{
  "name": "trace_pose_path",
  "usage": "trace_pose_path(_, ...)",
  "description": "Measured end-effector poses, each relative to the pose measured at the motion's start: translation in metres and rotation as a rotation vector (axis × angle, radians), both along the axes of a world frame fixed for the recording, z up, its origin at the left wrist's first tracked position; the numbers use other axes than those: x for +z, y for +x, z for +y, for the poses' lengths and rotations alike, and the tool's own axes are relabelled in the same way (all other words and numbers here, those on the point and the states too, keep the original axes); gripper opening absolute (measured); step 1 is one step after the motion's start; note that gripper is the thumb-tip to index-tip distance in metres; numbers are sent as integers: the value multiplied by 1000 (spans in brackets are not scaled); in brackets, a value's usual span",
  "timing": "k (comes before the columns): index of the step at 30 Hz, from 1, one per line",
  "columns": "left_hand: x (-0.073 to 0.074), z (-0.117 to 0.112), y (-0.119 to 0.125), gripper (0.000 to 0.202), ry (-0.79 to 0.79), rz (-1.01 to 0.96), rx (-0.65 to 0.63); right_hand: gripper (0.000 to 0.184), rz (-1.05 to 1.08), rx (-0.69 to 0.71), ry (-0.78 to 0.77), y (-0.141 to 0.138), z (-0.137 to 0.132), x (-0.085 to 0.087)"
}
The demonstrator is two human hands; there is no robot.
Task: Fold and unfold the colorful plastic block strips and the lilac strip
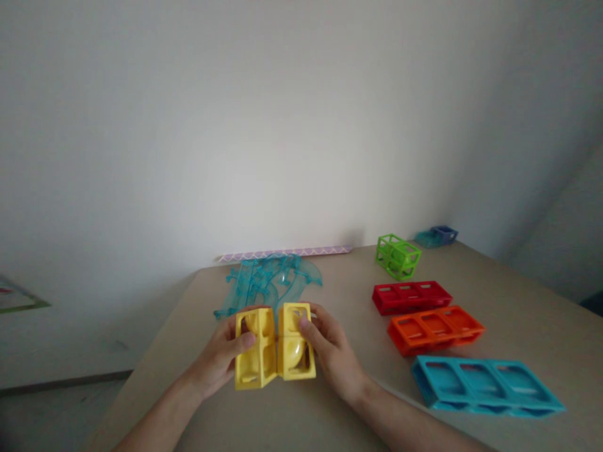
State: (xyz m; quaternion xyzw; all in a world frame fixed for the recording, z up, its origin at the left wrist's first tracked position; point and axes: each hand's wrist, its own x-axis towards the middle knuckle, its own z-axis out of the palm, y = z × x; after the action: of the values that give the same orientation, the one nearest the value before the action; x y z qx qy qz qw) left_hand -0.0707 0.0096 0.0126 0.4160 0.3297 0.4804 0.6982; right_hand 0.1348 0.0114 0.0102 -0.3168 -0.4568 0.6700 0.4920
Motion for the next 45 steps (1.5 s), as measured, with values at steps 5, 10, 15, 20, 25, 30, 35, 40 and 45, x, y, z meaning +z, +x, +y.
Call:
trace_pose_path(5,2,1,1,33,-63,-78,131,34,91,-81,-77,2,5,-5)
trace_pose_path(10,4,3,1,27,-118,-180,205,32,123,-146,-49,4,8,-9)
trace_pose_path(15,8,3,2,25,-137,-223,231,38,141,-169,-26,5,8,-8)
trace_pose_path(20,13,4,2,38,-104,-293,295,45,121,-149,34,7,9,-9)
trace_pose_path(25,17,3,0,58,18,-323,214,50,75,-150,80,7,9,-8)
trace_pose_path(30,19,1,0,59,55,-258,243,47,25,-137,153,7,4,0)
trace_pose_path(35,19,-1,2,60,52,-209,278,43,-47,-89,233,6,-4,2)
trace_pose_path(40,15,-4,3,60,92,6,286,42,-160,-118,329,7,-11,-5)
trace_pose_path(45,14,-4,6,59,134,76,383,42,-180,-187,351,8,-8,-4)
